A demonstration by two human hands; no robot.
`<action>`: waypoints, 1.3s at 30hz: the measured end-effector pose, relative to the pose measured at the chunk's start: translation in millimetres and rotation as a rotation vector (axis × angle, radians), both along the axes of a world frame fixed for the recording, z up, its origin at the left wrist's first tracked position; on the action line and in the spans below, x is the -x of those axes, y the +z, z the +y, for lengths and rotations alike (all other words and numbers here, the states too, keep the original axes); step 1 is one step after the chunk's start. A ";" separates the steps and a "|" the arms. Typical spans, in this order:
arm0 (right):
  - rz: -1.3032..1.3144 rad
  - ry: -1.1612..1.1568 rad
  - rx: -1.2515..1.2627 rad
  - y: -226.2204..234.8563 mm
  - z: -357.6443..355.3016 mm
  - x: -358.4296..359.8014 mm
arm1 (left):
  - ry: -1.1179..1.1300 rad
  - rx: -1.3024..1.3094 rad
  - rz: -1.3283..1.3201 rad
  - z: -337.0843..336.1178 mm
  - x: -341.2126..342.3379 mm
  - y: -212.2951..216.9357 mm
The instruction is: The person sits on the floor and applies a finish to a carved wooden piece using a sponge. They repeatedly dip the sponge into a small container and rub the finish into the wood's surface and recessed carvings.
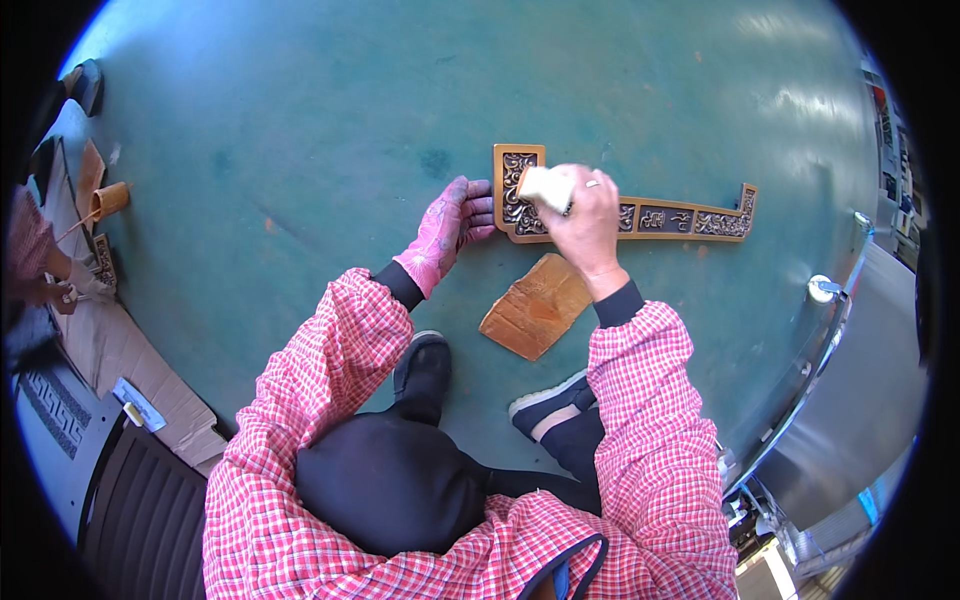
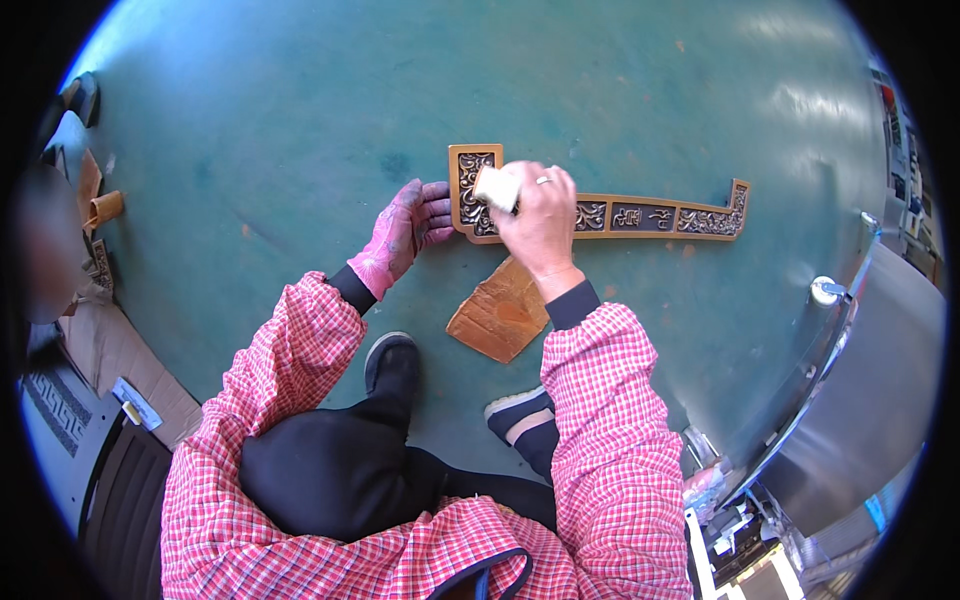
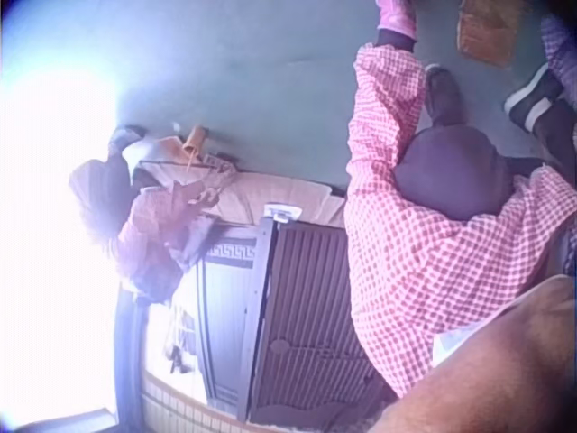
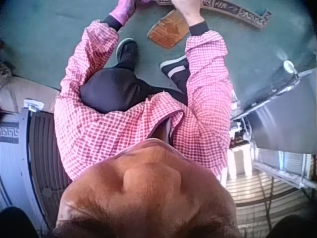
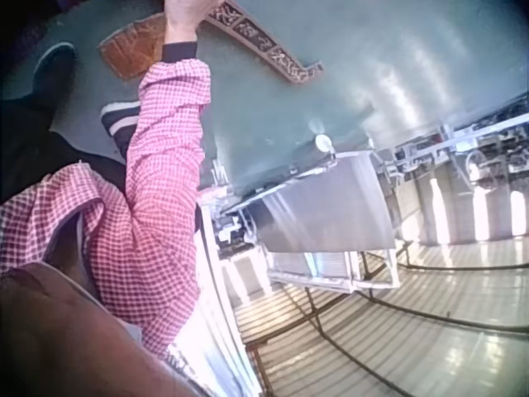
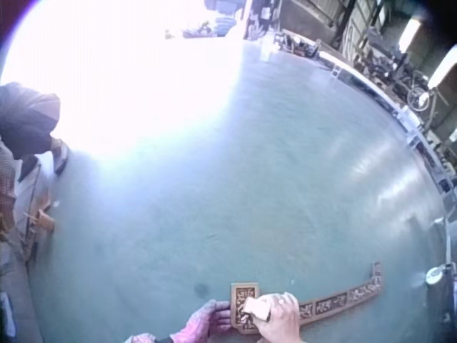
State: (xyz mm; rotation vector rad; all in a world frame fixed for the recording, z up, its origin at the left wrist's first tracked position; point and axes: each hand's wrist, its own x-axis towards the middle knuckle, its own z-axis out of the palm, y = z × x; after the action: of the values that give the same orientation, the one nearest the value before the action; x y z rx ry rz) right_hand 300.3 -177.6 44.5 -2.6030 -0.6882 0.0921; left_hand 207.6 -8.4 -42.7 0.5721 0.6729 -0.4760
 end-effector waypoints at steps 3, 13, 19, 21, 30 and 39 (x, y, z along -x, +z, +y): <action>0.109 0.010 0.088 1.5 -5.9 17.7 | -0.011 0.006 -0.010 5.2 -3.3 -3.1; -0.051 0.157 0.048 2.3 2.2 41.3 | 0.003 -0.001 -0.023 2.8 -5.5 1.1; -0.058 0.159 0.092 -0.1 -8.7 47.9 | -0.014 0.020 -0.017 5.1 -3.6 -1.5; -0.045 0.153 0.107 -3.3 -11.6 47.7 | -0.023 0.003 -0.006 4.9 -2.5 -0.5; -0.063 0.013 0.076 4.0 -16.7 38.0 | -0.032 -0.032 -0.014 6.6 -1.8 1.2; -0.052 0.192 0.116 -2.0 -16.8 49.7 | -0.042 -0.025 -0.028 5.1 -5.5 4.4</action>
State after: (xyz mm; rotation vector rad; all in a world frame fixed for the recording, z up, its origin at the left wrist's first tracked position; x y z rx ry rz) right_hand 250.7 -194.3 42.5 -2.6506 -0.9780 0.1271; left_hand 213.1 -3.3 -38.3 0.6165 0.6420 -0.4986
